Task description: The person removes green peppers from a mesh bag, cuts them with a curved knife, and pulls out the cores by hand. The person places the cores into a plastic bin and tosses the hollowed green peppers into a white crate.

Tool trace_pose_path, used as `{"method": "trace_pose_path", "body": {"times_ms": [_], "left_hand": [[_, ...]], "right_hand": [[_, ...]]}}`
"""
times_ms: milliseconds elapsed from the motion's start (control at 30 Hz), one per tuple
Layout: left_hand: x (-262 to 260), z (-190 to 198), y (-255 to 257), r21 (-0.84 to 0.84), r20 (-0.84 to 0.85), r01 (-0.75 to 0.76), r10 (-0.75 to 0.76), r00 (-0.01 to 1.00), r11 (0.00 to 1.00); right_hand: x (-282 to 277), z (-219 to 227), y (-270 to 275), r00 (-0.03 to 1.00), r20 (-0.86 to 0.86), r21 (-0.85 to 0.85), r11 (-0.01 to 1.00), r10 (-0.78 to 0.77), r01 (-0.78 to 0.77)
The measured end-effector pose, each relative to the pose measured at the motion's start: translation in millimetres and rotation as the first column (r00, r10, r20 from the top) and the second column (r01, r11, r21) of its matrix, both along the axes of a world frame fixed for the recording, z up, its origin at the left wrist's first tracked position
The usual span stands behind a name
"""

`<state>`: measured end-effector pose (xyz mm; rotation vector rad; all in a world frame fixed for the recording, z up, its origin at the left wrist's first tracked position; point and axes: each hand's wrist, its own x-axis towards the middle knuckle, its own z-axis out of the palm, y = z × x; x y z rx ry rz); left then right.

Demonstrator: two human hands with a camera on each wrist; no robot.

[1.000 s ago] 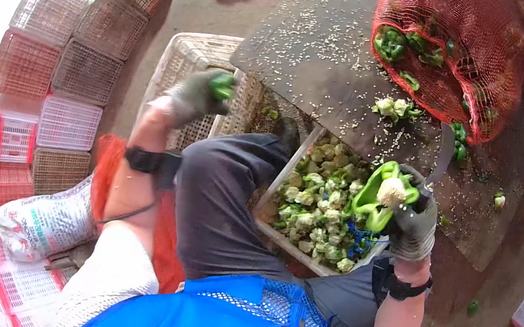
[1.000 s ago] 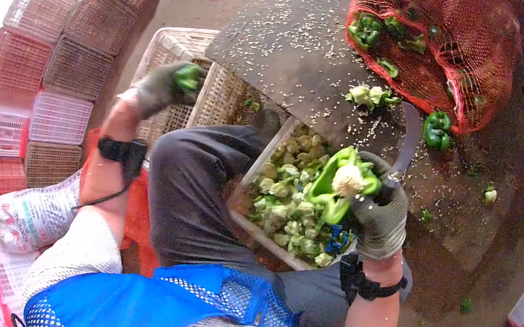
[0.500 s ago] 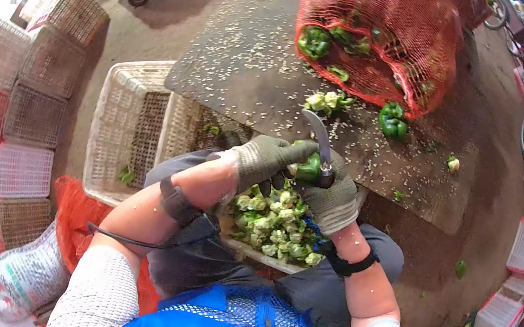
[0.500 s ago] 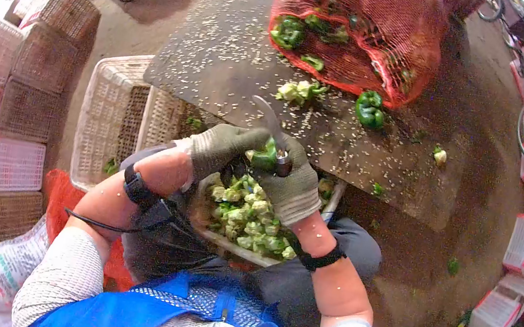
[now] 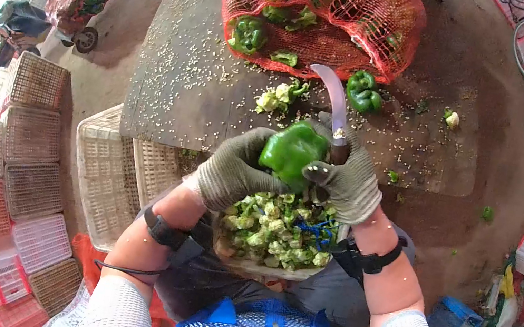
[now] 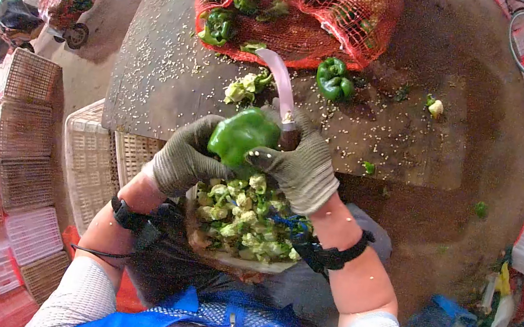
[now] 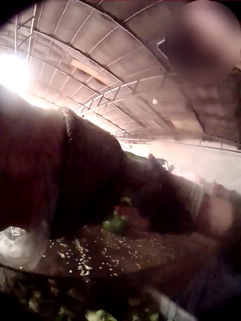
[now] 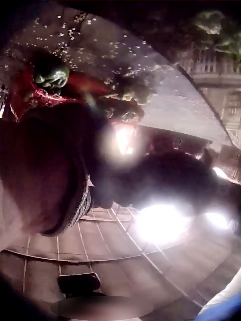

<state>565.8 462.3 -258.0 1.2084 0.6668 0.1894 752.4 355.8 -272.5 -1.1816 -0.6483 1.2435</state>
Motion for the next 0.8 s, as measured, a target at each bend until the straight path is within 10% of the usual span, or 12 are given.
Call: {"method": "trace_pose_path", "body": {"times_ms": [267,533,800], "left_hand": [[4,12,-4,-0.147,0.098,0.115,-0.101,0.99,0.982],[6,-17,-6,0.18,-0.135,-0.047,0.072,0.988,0.983],[-30,-7,5,-0.161,0.029,0.072,-0.068,0.997,0.984]], "right_hand": [[-2,8,-3,0.873,-0.461,0.035,0.987,0.157,-0.159],[-9,-24,13,0.934,-0.347,-0.018,0.995,0.087,-0.1],[-12,-10,8,0.891,-0.44,-0.022,0.991,0.112,-0.135]]}}
